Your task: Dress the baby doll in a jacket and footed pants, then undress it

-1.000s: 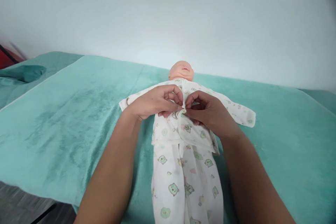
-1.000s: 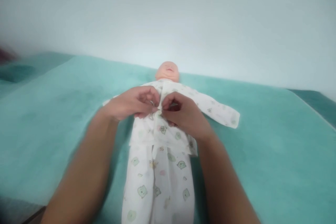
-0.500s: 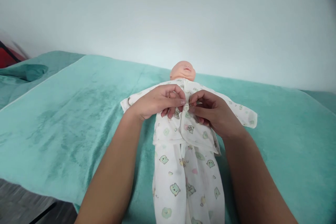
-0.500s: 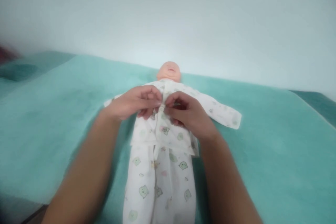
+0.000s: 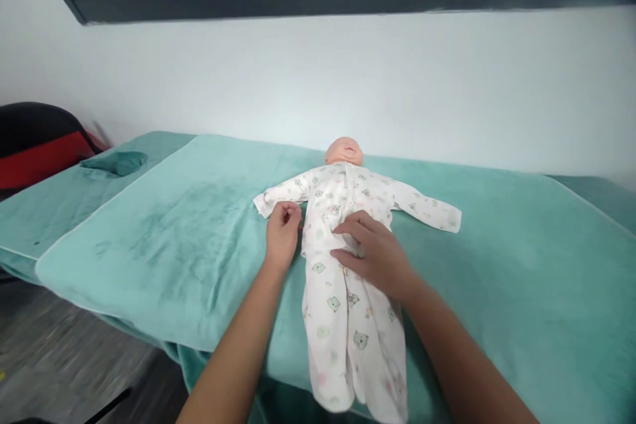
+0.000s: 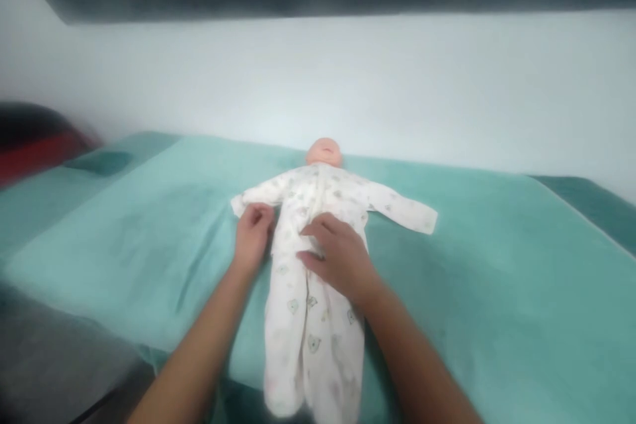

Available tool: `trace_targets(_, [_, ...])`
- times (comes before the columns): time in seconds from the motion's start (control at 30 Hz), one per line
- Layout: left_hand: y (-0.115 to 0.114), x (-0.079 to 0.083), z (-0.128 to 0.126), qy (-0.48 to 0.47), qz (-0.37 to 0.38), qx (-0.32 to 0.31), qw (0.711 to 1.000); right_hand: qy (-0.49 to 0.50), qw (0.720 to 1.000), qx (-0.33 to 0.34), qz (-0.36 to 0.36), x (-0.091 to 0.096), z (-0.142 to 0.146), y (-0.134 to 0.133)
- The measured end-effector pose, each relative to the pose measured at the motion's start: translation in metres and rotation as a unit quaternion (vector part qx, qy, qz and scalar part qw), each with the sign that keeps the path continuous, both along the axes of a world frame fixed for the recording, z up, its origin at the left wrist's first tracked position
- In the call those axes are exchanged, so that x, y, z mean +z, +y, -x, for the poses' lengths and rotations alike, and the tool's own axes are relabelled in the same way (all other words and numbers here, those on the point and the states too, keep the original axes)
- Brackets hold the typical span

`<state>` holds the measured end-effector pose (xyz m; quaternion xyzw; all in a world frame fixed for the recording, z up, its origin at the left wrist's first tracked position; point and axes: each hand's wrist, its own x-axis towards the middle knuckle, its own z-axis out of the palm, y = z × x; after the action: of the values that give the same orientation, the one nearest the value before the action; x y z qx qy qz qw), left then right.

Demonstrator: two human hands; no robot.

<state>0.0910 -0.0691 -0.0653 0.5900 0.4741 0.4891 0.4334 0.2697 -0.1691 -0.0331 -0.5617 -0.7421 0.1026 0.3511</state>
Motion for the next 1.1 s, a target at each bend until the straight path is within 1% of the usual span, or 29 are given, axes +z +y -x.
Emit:
trace_targets(0.03, [-0.008, -0.004, 0.005, 0.022, -0.015, -0.008, 1.000, -0.010, 1.000, -0.019, -0.016, -0.006, 0.002, -0.005])
trace_targets(0.1, [-0.023, -0.011, 0.012, 0.046, -0.045, -0.054, 0.996, -0.015, 0.997, -0.061, -0.054, -0.015, 0.006, -0.012])
trace_targets(0.17, [-0.036, -0.017, 0.017, 0.049, -0.061, -0.101, 0.992, -0.019, 0.991, -0.083, -0.102, -0.022, 0.008, -0.013])
trace_targets(0.2, [-0.041, -0.021, 0.018, 0.049, -0.067, -0.113, 0.990, -0.022, 0.988, -0.084, -0.125, -0.023, 0.008, -0.014])
trace_targets(0.3, [-0.051, -0.030, 0.022, 0.080, -0.090, -0.110, 0.987, -0.039, 0.983, -0.056, -0.171, -0.023, 0.008, -0.017])
trace_targets(0.4, [-0.054, -0.036, 0.024, 0.162, -0.135, -0.092, 0.973, -0.070, 0.980, -0.029, -0.186, -0.022, 0.004, -0.023])
trace_targets(0.47, [-0.055, -0.038, 0.025, 0.202, -0.158, -0.082, 0.963, -0.087, 0.979, -0.026, -0.181, -0.024, 0.002, -0.026])
trace_targets(0.53, [-0.056, -0.038, 0.024, 0.213, -0.170, -0.073, 0.959, -0.082, 0.982, -0.031, -0.167, -0.027, 0.000, -0.026])
trace_targets(0.67, [-0.058, -0.037, 0.027, 0.223, -0.179, -0.060, 0.956, -0.022, 0.991, -0.026, -0.126, -0.034, -0.001, -0.027])
trace_targets(0.77, [-0.051, -0.034, 0.037, 0.238, -0.184, -0.074, 0.951, 0.060, 0.995, 0.011, -0.083, -0.034, -0.008, -0.036])
trace_targets(0.8, [-0.045, -0.033, 0.042, 0.245, -0.190, -0.074, 0.948, 0.110, 0.992, 0.020, -0.059, -0.033, -0.014, -0.040])
trace_targets(0.83, [-0.037, -0.031, 0.048, 0.260, -0.200, -0.058, 0.943, 0.168, 0.985, 0.019, -0.032, -0.032, -0.024, -0.043])
trace_targets(0.87, [-0.028, -0.029, 0.054, 0.282, -0.208, -0.029, 0.936, 0.224, 0.975, 0.005, -0.007, -0.031, -0.037, -0.044])
trace_targets(0.9, [-0.017, -0.027, 0.060, 0.315, -0.215, 0.018, 0.924, 0.267, 0.963, -0.025, 0.012, -0.031, -0.052, -0.043])
trace_targets(0.93, [-0.005, -0.024, 0.064, 0.355, -0.209, 0.072, 0.908, 0.284, 0.956, -0.071, 0.016, -0.031, -0.070, -0.040])
trace_targets(0.97, [0.006, -0.022, 0.068, 0.393, -0.193, 0.111, 0.892, 0.265, 0.955, -0.133, 0.005, -0.032, -0.089, -0.034])
trace_targets(1.0, [0.017, -0.020, 0.070, 0.427, -0.174, 0.136, 0.877, 0.217, 0.954, -0.205, -0.011, -0.034, -0.108, -0.027])
trace_targets(1.03, [0.026, -0.019, 0.070, 0.455, -0.156, 0.146, 0.864, 0.153, 0.947, -0.283, -0.024, -0.037, -0.127, -0.019])
trace_targets(1.07, [0.035, -0.017, 0.070, 0.478, -0.144, 0.147, 0.854, 0.089, 0.935, -0.344, -0.008, -0.041, -0.143, -0.011])
trace_targets(1.1, [0.042, -0.017, 0.068, 0.496, -0.140, 0.145, 0.844, 0.041, 0.923, -0.382, 0.031, -0.045, -0.157, -0.003])
